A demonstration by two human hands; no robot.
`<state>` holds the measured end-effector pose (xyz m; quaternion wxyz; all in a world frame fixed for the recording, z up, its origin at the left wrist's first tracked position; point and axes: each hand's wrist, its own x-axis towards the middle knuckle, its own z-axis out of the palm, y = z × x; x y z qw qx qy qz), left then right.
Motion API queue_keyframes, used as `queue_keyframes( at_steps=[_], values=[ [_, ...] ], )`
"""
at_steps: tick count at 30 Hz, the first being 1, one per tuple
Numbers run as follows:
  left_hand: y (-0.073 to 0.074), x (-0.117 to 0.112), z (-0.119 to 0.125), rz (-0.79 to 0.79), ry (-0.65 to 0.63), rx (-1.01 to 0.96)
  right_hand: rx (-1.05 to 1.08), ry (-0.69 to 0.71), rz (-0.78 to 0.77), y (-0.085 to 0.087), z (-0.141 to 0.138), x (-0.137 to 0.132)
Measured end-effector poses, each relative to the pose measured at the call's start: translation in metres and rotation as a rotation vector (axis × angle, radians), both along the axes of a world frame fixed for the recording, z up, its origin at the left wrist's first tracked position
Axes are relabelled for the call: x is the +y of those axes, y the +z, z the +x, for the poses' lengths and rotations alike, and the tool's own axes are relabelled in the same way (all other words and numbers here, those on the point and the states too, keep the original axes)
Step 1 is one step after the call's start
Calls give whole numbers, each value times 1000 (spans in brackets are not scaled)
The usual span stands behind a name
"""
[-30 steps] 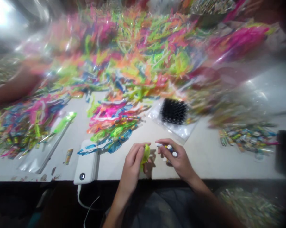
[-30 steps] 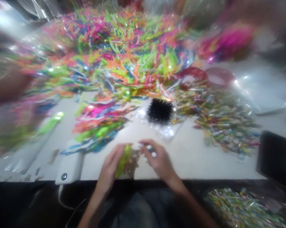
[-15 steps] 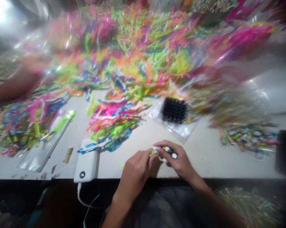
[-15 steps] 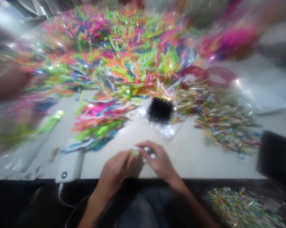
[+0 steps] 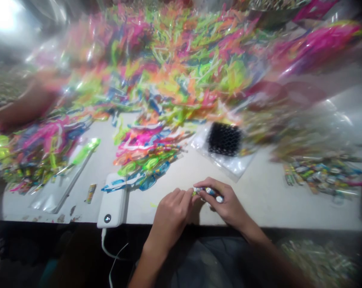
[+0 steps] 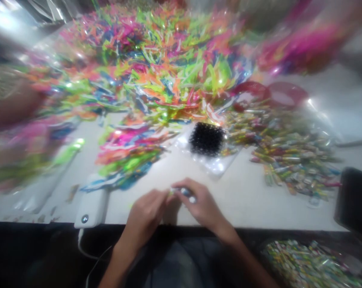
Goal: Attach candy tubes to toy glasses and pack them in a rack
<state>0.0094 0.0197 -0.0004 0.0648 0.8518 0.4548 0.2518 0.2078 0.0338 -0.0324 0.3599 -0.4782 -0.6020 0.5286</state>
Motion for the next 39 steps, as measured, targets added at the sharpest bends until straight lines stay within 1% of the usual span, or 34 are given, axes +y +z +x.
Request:
queue_keyframes(
  at_steps=[7, 12, 15, 18, 20, 21, 23, 25, 26, 27, 28, 30, 31, 32, 33, 34, 36, 38, 39],
  values=[
    [-4, 0, -4, -30, -4, 10, -17, 73, -43, 0, 4, 2],
    [-13, -1, -4, -8, 16, 3, -3, 70, -174, 1, 4, 1],
    [-14, -1, -1, 35, 33, 9, 28, 35, -212, 4, 3, -2],
    [-5, 3, -3, 85, 48, 42, 62, -21, -263, 3, 1, -6],
    [5, 11, -12, 133, 75, 77, 117, -98, -275, -1, 0, -9],
    [10, 16, -19, 153, 104, 105, 155, -147, -284, -3, 0, -10],
    [18, 26, -38, 168, 206, 174, 231, -234, -312, -6, -1, -9],
    [20, 36, -56, 183, 314, 235, 229, -270, -333, -4, -1, -1],
    [20, 40, -63, 204, 352, 247, 189, -272, -314, -1, 0, 6],
    [18, 42, -68, 230, 385, 248, 126, -276, -261, 4, 0, 17],
    [15, 42, -70, 262, 414, 236, 38, -283, -172, 11, 1, 31],
    [7, 36, -64, 305, 467, 170, -224, -286, 75, 26, 2, 68],
    [1, 31, -57, 329, 482, 113, -406, -265, 229, 34, 3, 91],
    [-5, 23, -47, 349, 476, 45, -643, -209, 335, 41, 3, 114],
    [-13, 15, -37, 366, 439, -27, -730, -197, 364, 46, 3, 138],
    [-21, 8, -26, 341, 403, -80, -788, -198, 368, 49, 1, 162],
    [-38, -5, -7, 311, 332, -155, -906, -190, 329, 49, -5, 204],
    [-52, -12, 5, 299, 209, -99, -985, -179, 289, 44, -14, 236],
    [-58, -12, 7, 309, 162, -73, -1005, -174, 279, 42, -18, 248]
  ],
)
